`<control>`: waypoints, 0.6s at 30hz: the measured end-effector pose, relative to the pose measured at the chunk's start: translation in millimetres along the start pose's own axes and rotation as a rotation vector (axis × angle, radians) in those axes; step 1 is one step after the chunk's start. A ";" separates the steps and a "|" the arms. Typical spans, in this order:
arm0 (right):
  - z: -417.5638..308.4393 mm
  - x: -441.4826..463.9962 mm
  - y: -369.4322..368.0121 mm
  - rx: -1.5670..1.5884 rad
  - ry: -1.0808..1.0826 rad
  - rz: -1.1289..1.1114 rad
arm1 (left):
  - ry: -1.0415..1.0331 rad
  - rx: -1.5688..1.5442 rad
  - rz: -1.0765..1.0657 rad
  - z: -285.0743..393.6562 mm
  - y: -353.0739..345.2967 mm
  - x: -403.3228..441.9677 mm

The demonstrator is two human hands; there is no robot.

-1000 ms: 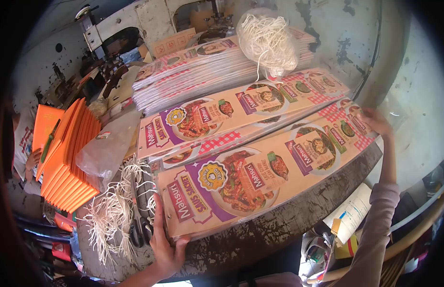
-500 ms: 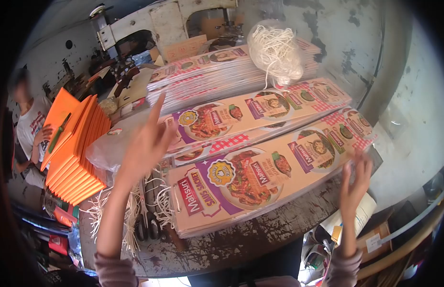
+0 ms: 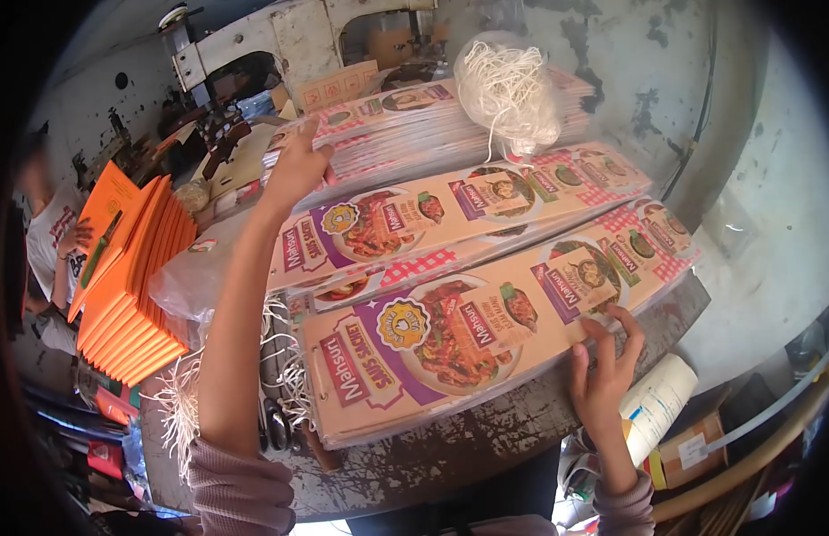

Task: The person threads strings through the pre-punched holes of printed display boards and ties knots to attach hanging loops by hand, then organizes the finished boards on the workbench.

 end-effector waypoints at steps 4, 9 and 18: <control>-0.5 0.6 0.9 0.005 0.015 -0.006 | 0.027 0.024 -0.013 6.9 0.4 -6.0; 0.0 0.7 0.6 -0.008 0.020 -0.013 | 0.026 -0.053 -0.016 5.7 7.3 -14.5; -1.5 0.8 2.3 -0.005 -0.005 -0.013 | -0.640 -0.497 0.853 66.9 127.7 -216.9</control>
Point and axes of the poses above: each hand's wrist, its own x-axis towards the middle knuckle, its own y-axis out of the back of the hand, z = x × y, the point moved 2 cm from there along x, towards the middle knuckle, and after that the axes turned 6 degrees about -x, right-handed, at the moved point
